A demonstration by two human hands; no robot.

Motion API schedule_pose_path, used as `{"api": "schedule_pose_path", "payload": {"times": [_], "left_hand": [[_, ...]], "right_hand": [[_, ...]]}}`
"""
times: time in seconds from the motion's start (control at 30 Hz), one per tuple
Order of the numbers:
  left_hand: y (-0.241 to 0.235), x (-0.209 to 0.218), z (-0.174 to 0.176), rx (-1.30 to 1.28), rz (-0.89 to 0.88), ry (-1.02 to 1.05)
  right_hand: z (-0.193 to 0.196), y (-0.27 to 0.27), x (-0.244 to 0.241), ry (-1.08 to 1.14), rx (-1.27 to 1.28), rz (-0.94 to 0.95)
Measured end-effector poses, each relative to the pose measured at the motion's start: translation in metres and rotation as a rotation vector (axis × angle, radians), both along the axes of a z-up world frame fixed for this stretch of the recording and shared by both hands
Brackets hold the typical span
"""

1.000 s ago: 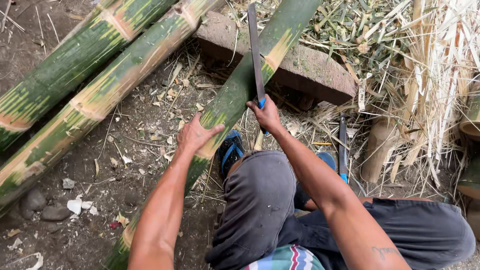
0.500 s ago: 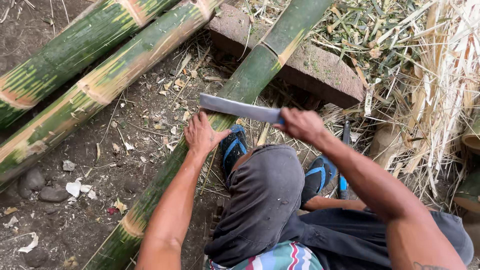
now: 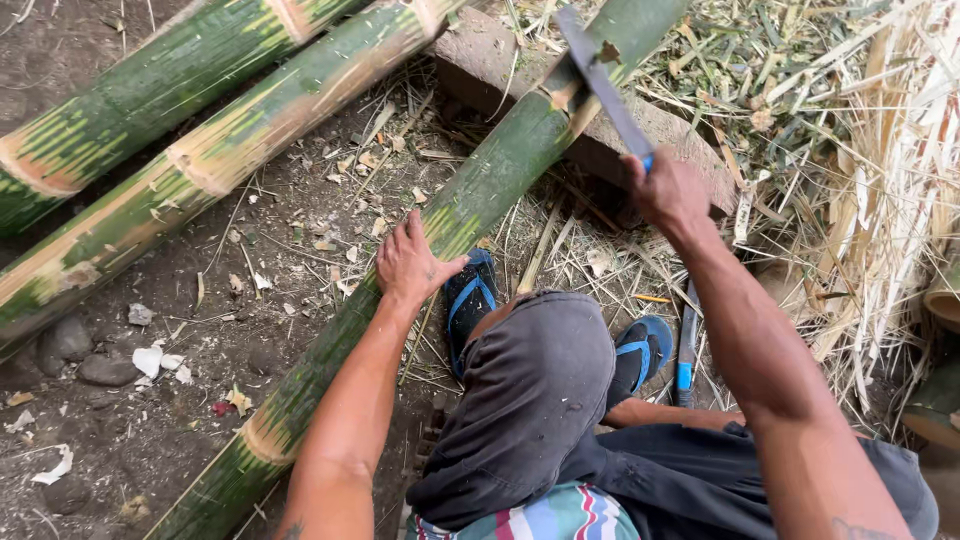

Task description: The person uses a machete to repeatedly strike and cut a long bamboo pole resting on a brick support. The person holds the bamboo with one hand and swings the machete with the other to remove sections of the pole.

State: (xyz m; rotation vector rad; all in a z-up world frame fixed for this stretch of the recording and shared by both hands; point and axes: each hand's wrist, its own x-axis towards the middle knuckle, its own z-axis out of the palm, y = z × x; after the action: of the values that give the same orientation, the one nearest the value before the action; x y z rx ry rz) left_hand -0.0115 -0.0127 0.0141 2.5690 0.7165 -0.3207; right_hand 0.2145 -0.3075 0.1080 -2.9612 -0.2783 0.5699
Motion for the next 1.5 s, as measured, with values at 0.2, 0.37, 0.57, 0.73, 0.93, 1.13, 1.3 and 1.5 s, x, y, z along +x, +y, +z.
{"api": "schedule_pose_path", "payload": {"times": [0.2,0.37,0.57,0.73,0.93,1.13,1.3,1.5], "left_hand": [[0.010,0.004,0.001,-0.096,-0.006,0.091],[0.007,0.003,-0.002,-0.054,-0.004,-0.025],[0.013,0.005,0.003,-0.124,-0.011,0.100],[0.022,0.003,0.001,-0.088,-0.020,0.030],[0.026,0.011,0.006,-0.193,0.000,0.182],[0.024,0.008,0.007,-0.114,-0.037,0.037],[0.027,0.008,0.002,-0.169,-0.024,0.091],[0.030,0.013,0.005,-0.147,-0.021,0.061]], "right_hand": [[-0.031,0.001,-0.029,0.117,-0.187,0.662],[-0.041,-0.020,0.006,-0.322,0.095,0.139],[-0.061,-0.017,-0.010,-0.012,-0.020,0.460],[-0.086,-0.025,-0.032,-0.157,0.043,0.205],[-0.089,-0.037,0.001,0.128,-0.047,0.430],[-0.070,-0.033,0.014,-0.232,0.253,-0.112],[-0.080,-0.020,-0.016,-0.021,0.037,0.405],[-0.088,-0.036,0.033,-0.234,0.245,-0.286]]}}
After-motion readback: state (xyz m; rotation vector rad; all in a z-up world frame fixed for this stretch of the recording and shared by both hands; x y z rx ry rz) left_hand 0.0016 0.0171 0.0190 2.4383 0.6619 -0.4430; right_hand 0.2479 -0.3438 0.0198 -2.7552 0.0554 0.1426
